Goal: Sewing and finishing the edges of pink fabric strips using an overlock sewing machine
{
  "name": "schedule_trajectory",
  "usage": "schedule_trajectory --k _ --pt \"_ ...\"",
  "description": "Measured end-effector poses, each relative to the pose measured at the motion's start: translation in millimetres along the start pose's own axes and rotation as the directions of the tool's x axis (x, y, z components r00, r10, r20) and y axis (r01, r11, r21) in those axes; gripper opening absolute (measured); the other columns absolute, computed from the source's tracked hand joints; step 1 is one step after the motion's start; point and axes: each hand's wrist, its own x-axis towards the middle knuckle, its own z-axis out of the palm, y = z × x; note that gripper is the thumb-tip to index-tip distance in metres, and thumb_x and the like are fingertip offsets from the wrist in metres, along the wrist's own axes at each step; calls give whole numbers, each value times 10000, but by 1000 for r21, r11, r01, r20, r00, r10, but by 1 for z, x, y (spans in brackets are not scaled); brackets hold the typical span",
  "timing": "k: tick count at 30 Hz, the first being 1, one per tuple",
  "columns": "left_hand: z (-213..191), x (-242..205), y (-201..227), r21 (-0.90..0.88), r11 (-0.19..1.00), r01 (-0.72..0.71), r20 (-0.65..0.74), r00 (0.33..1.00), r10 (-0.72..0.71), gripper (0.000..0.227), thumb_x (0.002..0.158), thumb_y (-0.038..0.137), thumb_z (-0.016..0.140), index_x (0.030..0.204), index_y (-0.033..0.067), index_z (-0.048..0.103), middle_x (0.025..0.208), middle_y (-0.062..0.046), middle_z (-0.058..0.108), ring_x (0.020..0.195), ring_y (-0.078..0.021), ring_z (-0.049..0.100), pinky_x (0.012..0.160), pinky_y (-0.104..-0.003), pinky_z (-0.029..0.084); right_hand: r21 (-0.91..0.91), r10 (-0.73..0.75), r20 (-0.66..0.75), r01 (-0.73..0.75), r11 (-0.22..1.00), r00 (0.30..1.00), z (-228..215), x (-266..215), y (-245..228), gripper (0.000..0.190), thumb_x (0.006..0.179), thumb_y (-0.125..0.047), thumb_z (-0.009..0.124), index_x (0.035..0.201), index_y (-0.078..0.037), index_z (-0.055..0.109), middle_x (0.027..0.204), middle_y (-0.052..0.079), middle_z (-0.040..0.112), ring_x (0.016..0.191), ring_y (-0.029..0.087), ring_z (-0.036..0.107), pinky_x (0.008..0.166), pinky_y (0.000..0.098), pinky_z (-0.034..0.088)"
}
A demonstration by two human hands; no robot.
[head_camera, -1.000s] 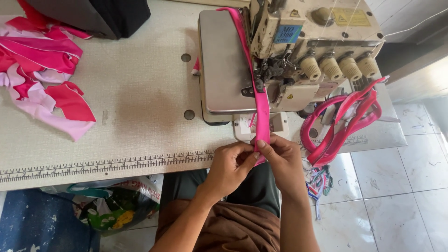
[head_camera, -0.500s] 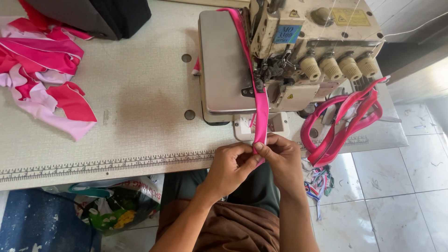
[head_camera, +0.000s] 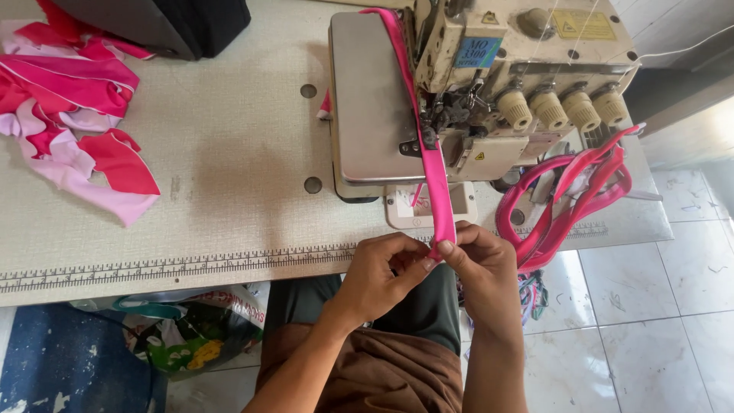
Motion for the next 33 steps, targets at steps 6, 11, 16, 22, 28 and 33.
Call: schedule_trajectory --k 6,11,16,22,28,33 --pt "1 1 -18 33 999 -3 -39 999 4 171 941 208 719 934 49 782 690 -98 712 612 -151 665 522 -263 563 26 60 -18 -59 998 998 5 5 16 159 873 -34 800 787 32 684 804 137 669 772 171 613 706 317 510" --pt "0 2 -15 -13 1000 -15 -99 995 14 168 953 151 681 1019 10 745 789 -140 714 661 -167 668 535 -289 566 71 89 -29 -87 994 996 7 22 40 153 917 -65 782 818 15 698 798 99 665 774 155 601 738 307 504" --pt "0 7 -9 8 999 -32 -109 994 32 230 982 164 666 1081 -34 725 843 -184 707 675 -198 690 529 -318 585 98 105 -40 -101 990 994 11 45 44 158 949 -94 766 856 17 703 768 89 658 765 158 604 752 316 493" --pt "7 9 -11 81 996 -29 -142 989 40 232 931 174 743 1019 -41 756 768 -172 724 673 -243 745 546 -331 600 115 73 -61 -66 991 995 17 56 39 168 961 -113 762 852 -2 699 730 59 636 739 123 605 754 289 504" --pt "15 11 -11 73 996 54 -201 979 -39 96 897 100 754 870 13 782 619 -105 722 564 -154 698 475 -271 553 89 96 -97 -87 992 991 30 39 16 188 962 -169 769 880 -7 723 735 71 641 731 135 591 744 307 498" --pt "10 9 -17 185 981 54 -84 996 -39 251 1003 121 593 809 41 731 586 -101 702 575 -249 717 540 -363 577 -8 135 -52 -135 991 990 35 7 -1 148 864 -96 824 876 32 752 724 108 689 726 143 624 721 292 516"
